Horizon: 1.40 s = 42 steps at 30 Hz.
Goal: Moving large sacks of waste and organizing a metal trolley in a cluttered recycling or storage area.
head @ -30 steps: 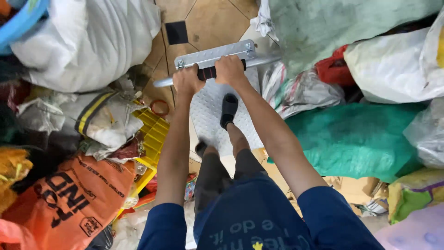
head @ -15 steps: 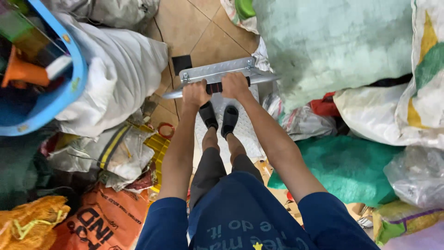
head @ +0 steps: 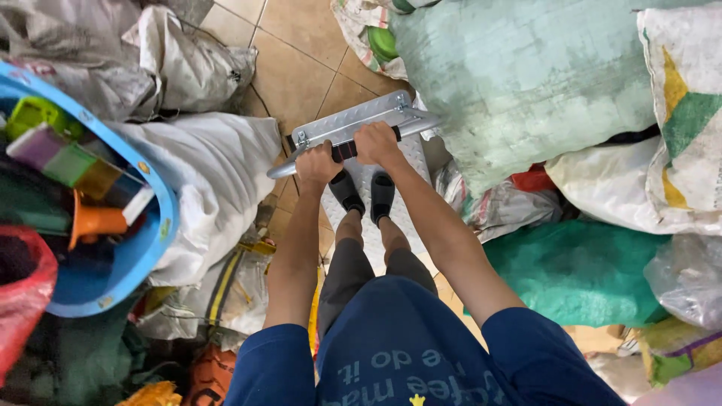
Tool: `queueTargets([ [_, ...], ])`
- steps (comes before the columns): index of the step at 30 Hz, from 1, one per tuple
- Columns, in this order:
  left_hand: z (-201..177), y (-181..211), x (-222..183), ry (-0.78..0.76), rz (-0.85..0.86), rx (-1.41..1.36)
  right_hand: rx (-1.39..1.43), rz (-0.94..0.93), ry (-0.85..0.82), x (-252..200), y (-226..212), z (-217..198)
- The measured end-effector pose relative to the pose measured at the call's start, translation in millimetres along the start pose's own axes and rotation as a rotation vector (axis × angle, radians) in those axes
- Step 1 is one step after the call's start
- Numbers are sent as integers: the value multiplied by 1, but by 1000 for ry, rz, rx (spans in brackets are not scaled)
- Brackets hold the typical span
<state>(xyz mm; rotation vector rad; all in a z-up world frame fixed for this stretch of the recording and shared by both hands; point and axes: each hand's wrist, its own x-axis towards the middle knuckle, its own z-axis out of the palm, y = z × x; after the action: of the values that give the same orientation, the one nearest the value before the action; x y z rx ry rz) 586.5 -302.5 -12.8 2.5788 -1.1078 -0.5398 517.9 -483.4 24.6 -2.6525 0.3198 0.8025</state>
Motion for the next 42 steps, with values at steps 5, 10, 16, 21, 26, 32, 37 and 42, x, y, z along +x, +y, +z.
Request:
queueTargets([
  [5,-15,0,30,48,-10,59,-6,25,1,26,9,-10],
  [10,2,-10,29,59,9,35,14,13,19,22,9,-12],
  [16,16,-22,37,50,34,71,-28,12,91,32,8,-12],
  [21,42,-19,67,159,172,80,8,191,25,28,27,-24],
  [26,10,-14,49,-36,235,-39,14,304,339,-2,4,-1],
  [32,7,-33,29,-303,339,-48,101,691,991,-4,-78,79],
  [37,24,-59,32,-368,468,-220,372,782,1085,6,-111,84],
  [42,19,-62,20,-474,447,-124,583,787,1073,-11,-124,77],
])
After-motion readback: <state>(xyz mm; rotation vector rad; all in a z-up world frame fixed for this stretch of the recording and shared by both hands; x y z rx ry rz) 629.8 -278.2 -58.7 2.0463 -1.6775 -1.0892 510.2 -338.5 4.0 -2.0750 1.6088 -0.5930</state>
